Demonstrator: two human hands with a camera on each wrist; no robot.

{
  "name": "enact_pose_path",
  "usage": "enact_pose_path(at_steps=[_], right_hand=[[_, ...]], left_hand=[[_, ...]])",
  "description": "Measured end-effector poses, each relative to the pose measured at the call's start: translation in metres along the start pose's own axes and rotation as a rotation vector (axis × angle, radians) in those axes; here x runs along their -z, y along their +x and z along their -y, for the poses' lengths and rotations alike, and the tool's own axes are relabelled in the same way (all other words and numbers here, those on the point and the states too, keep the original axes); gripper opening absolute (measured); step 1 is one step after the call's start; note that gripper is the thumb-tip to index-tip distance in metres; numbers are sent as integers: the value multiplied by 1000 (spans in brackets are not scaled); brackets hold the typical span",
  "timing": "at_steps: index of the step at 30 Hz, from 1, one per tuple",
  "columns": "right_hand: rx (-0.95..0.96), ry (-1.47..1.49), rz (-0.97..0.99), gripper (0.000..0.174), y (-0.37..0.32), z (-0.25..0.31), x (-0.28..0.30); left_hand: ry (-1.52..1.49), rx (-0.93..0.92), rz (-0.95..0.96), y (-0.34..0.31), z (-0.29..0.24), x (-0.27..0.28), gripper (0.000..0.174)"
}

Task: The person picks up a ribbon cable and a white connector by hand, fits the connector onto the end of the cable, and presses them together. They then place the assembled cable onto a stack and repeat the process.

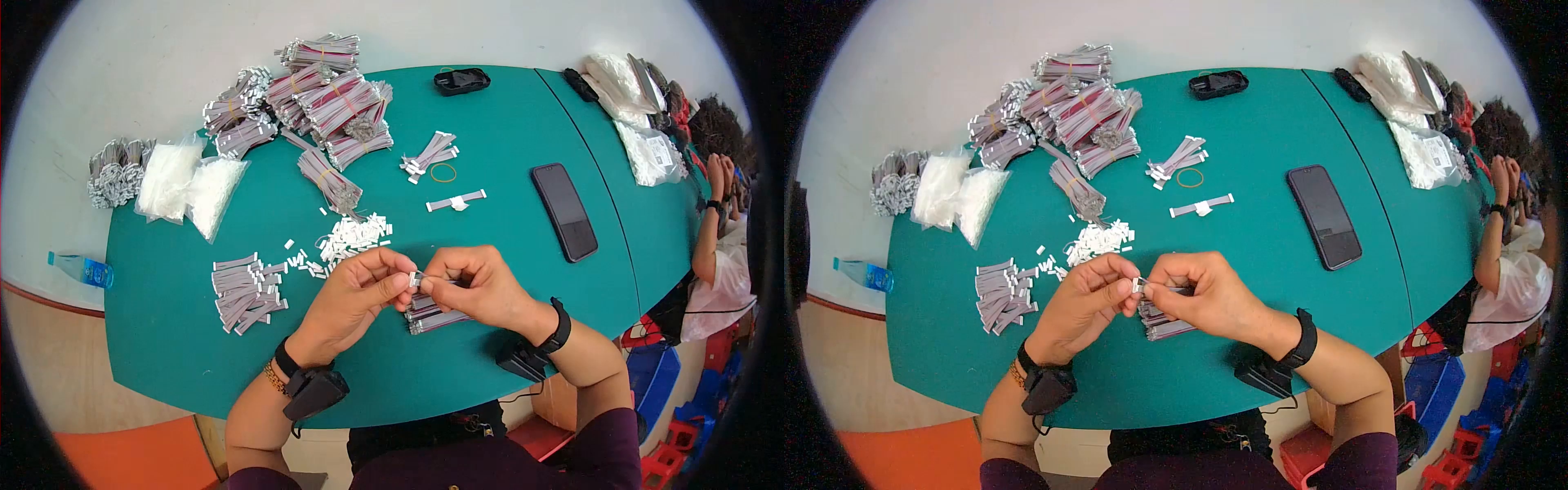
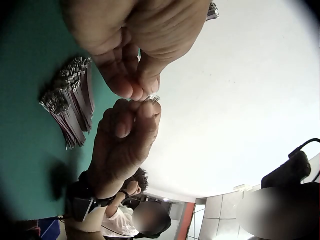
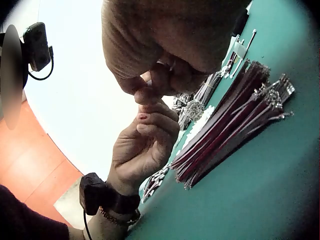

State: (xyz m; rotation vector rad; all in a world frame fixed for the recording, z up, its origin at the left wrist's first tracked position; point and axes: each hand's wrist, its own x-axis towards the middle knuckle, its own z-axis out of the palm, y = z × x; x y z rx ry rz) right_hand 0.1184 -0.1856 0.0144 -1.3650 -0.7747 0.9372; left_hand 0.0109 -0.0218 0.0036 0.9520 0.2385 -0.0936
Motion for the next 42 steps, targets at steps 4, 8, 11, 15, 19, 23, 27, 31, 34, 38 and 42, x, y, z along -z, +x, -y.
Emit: enact_pose_path(at_steps=[4,8,11,15,19,23,27,31,34,38,42], right_hand=[[-7,-5,9,14,0,1,1],[-7,6,-9,15,0,-1,0],[-13,-27,-19,16,0,-1,0],[-26,-34,-11,16,0,1,1],[-5,-32,-18,15,0,2,0],[16,-80,-11,15,0,-1,2],[13,-67,-10,16,0,-1,2],[-25,-36,-5,16,1,1,2],[-1,-59,2,16,1,0,3],[20,-53,15,16,1,-1,3],[31,-90,6,15,0,1,3]], left_hand=[[10,-3,-9,0,0,-1,13],[28,-13,-2,0,0,0,13],[48,-26,1,0,0,0,13],[59,-30,-2,0,1,-1,14],[78,-28,-11,0,0,-2,14],[79,-21,-12,0,0,-2,13],[116,-32,-16,-1,0,-2,13],[145,-39,-16,-1,-1,-3,14],[139,-27,-2,0,0,-1,13],[95,12,11,0,0,-2,13],[48,36,20,-1,0,-3,13]])
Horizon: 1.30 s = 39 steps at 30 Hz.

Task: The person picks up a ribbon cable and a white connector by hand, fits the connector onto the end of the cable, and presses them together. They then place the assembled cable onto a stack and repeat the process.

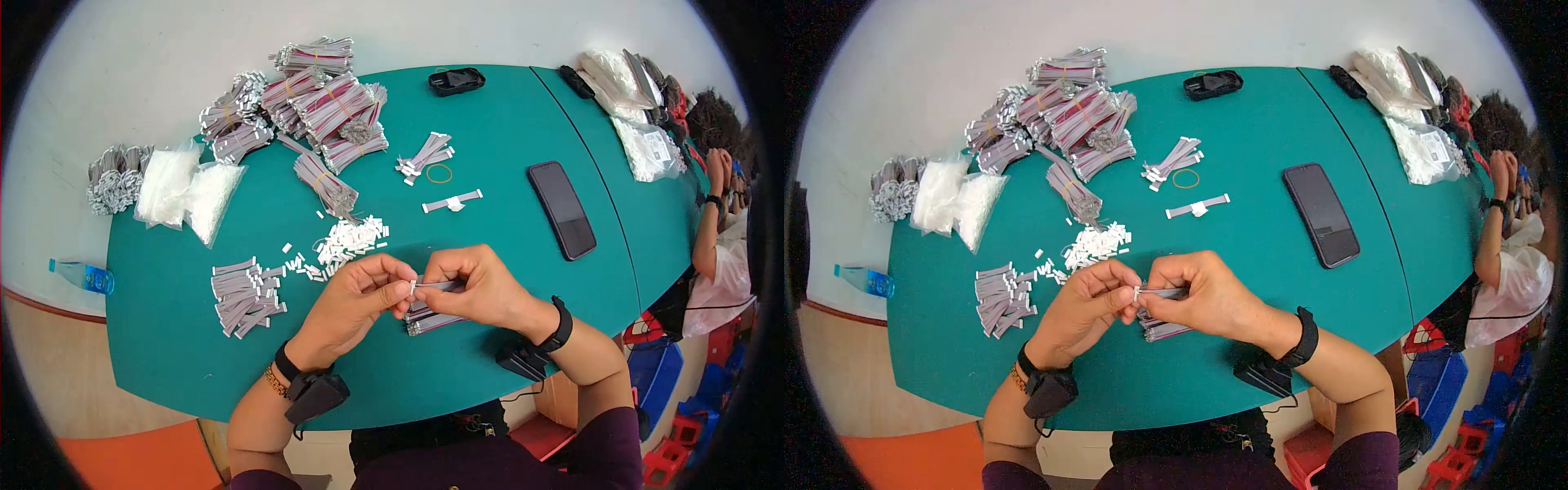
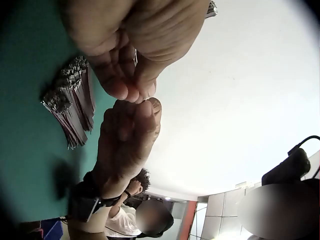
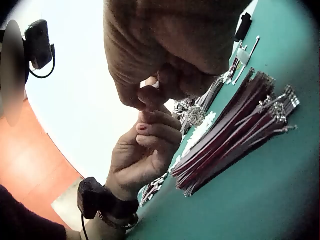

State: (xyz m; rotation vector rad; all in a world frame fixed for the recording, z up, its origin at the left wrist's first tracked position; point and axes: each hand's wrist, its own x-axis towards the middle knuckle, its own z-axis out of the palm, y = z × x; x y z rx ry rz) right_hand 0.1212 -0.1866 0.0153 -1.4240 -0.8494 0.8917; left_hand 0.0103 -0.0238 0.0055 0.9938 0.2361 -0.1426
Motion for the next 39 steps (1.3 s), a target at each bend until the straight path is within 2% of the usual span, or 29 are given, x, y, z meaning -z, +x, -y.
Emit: enact_pose_path(at_steps=[4,7,10,13,16,19,28,39], right_hand=[[38,-42,-36,14,-1,-1,-2],[19,-106,-68,16,-1,-1,-3],[-13,-7,-60,18,0,-2,-2],[-105,49,11,19,2,2,3],[-114,29,13,18,2,0,4],[29,16,-62,17,0,-3,-4],[-72,109,17,16,2,0,2],[-60,153,46,17,3,-4,4]], left_hand=[[8,-23,-30,1,2,-2,13],[99,-134,-75,2,7,-2,12],[151,-184,-86,2,7,-5,12],[95,-108,-52,1,5,-3,13],[69,-77,-47,2,5,-2,13],[49,-65,-51,1,4,-2,13],[-36,-29,-23,0,3,-3,13],[-54,-13,-2,2,4,0,12]])
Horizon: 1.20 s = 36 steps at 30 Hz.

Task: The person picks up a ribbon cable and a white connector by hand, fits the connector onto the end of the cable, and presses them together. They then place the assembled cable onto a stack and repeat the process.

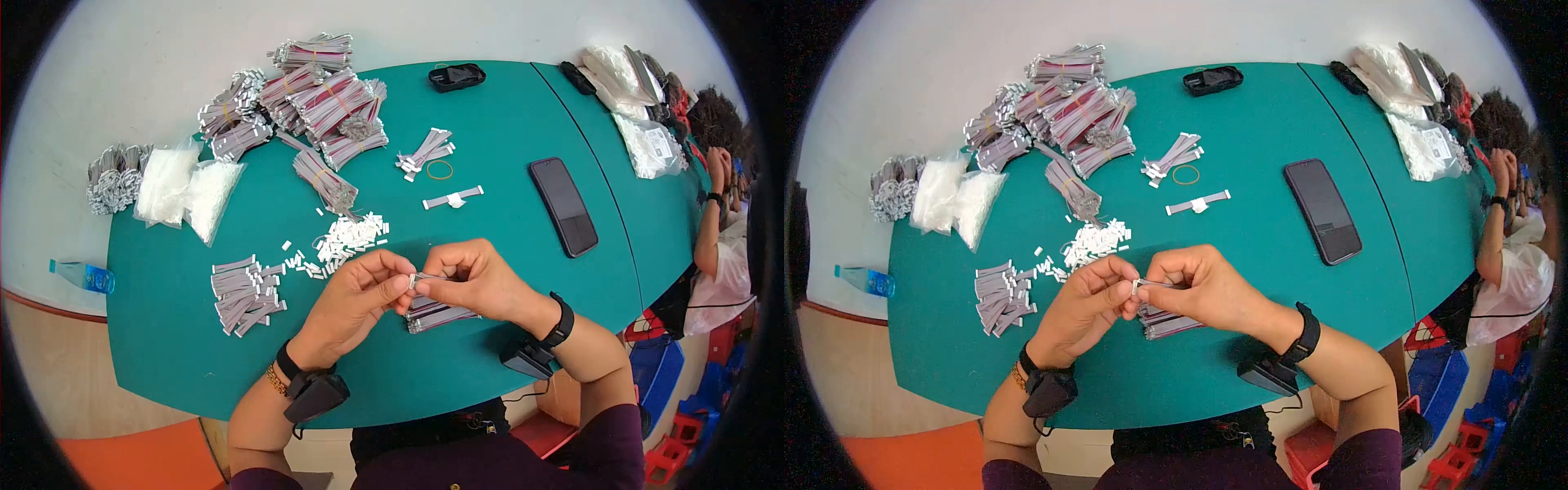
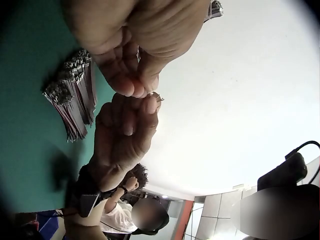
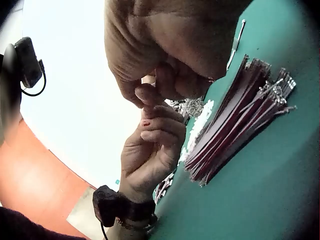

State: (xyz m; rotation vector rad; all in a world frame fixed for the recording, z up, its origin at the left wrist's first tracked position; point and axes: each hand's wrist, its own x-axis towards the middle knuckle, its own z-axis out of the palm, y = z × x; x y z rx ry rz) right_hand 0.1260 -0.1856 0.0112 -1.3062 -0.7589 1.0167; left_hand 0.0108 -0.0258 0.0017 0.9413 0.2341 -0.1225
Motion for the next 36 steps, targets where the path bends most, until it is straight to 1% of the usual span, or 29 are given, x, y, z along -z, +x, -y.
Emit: enact_pose_path(at_steps=[16,28,36], right_hand=[[12,-34,-18,17,-1,0,-1],[-68,-3,52,19,1,-3,4],[-15,-15,-7,20,-1,-3,-1]], left_hand=[[-7,-11,-10,0,0,-1,13],[16,40,25,-2,-2,1,12],[23,0,11,-1,-1,-2,13]])
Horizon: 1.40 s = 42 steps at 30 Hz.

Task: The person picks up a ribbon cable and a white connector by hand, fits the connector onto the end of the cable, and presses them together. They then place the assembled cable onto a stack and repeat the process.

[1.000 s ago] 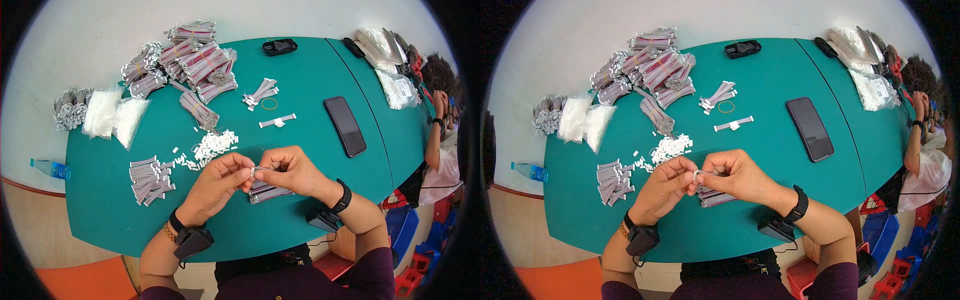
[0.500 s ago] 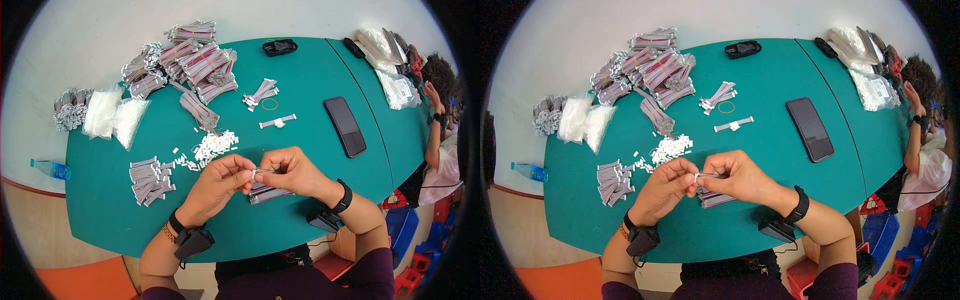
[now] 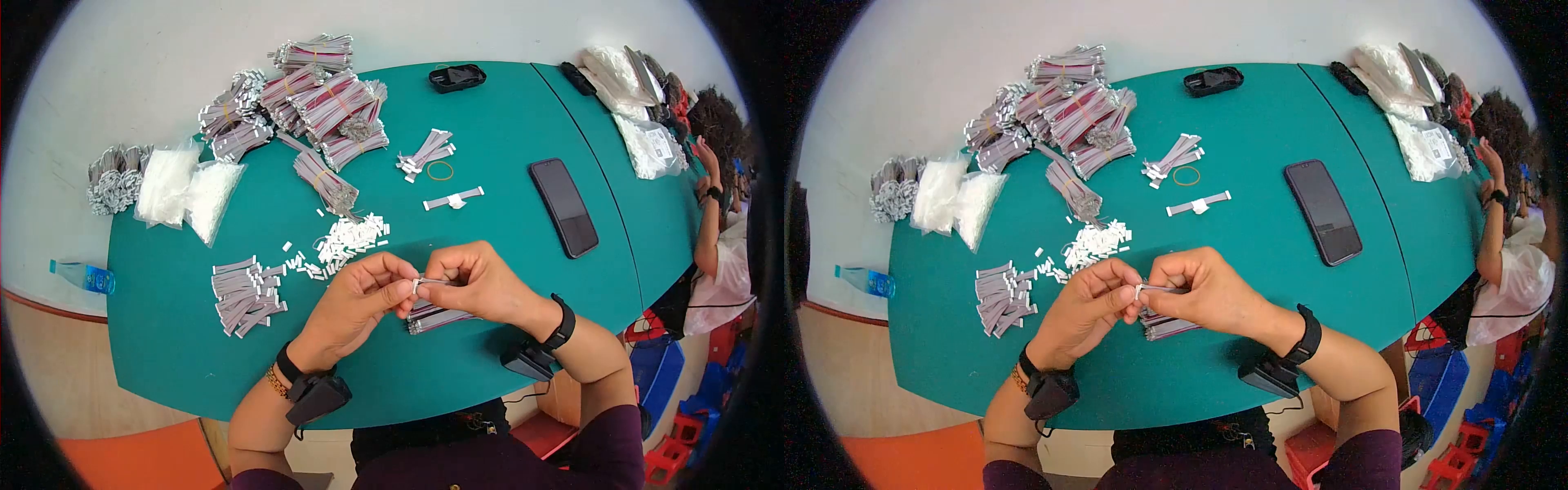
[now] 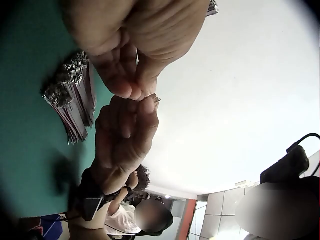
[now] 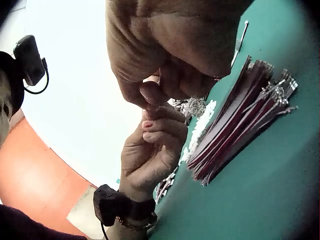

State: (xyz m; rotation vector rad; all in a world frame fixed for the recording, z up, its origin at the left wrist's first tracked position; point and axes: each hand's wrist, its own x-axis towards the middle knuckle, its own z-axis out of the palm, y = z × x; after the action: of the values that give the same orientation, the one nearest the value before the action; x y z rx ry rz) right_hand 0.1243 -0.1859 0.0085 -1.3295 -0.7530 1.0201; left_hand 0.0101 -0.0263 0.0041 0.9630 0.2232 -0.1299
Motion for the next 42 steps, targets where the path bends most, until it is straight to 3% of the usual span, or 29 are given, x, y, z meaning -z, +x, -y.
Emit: enact_pose_path(at_steps=[10,13,16,22,28,42], right_hand=[[49,-61,-70,21,-2,2,-5],[-51,-70,-12,20,-1,10,1],[7,-41,-8,20,0,6,0],[-53,-42,-4,19,-2,13,1],[66,-106,-54,16,-3,5,-3],[42,-53,-12,14,-5,9,-2]], left_hand=[[217,-186,-103,1,5,-5,12],[266,-216,-114,1,3,-7,12],[250,-198,-114,1,3,-6,12],[278,-188,-112,0,1,-6,11],[292,-207,-128,0,2,-6,11],[377,-233,-103,-2,-3,-5,17]])
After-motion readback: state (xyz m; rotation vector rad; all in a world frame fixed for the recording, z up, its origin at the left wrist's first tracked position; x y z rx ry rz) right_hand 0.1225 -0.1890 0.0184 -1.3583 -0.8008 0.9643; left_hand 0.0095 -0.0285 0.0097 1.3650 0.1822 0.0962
